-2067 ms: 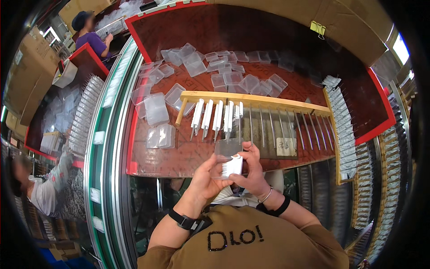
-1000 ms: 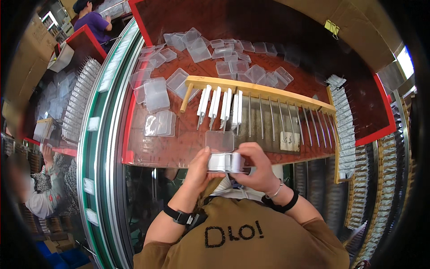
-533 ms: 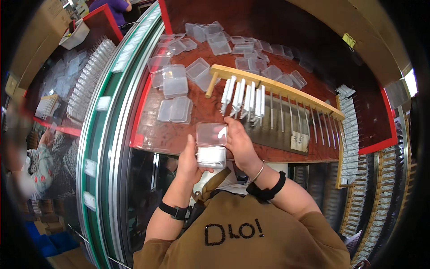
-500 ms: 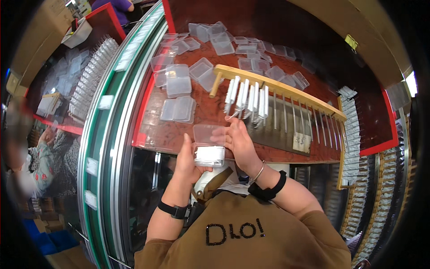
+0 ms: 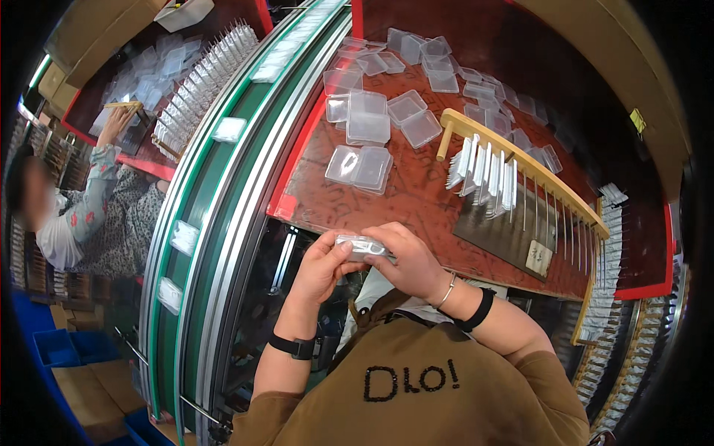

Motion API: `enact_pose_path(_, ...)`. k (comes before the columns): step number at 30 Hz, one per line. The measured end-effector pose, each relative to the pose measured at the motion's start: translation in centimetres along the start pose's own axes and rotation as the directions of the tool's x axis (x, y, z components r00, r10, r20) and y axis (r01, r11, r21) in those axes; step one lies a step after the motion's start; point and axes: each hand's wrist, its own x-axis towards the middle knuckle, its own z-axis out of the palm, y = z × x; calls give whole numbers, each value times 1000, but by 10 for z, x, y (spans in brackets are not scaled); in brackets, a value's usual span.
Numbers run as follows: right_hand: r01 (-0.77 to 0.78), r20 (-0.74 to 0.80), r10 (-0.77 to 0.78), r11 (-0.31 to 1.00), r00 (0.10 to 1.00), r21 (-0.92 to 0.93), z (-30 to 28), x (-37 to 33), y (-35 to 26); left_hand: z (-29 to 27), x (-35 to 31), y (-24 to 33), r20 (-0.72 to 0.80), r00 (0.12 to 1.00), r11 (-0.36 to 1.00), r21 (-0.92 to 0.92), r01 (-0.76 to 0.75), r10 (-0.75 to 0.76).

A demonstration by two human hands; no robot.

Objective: Packaging small white items into plastic cases at an industrial workstation.

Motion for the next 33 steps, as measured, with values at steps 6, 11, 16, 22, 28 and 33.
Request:
enact_pose_path(6, 10, 82, 0, 993, 997, -120, -4, 3, -4, -2, -3, 8, -24, 999, 989, 147, -33, 37)
enact_pose_path(11, 64, 75, -53, 988, 996, -143, -2, 6, -4, 9, -2, 7, -98, 994, 979, 204, -24, 45)
enact_pose_path(16, 86, 84, -66, 962, 994, -258, -2, 1, -6, 12, -2, 3, -81, 987, 958, 264, -115, 140)
enact_pose_path(22, 52, 87, -27, 955, 996, -291, -16, 0, -10, 18, -1, -4, -96, 989, 976, 199, -88, 109)
enact_pose_path(28, 38, 87, -14, 960, 996, -276, -12, -3, -5, 29, -1, 0, -128, 991, 992, 124, -32, 48)
enact_pose_path(33, 2, 94, 28, 953, 995, -303, -13, -3, 0, 23, 7, -9, -94, 992, 960, 273, -60, 89)
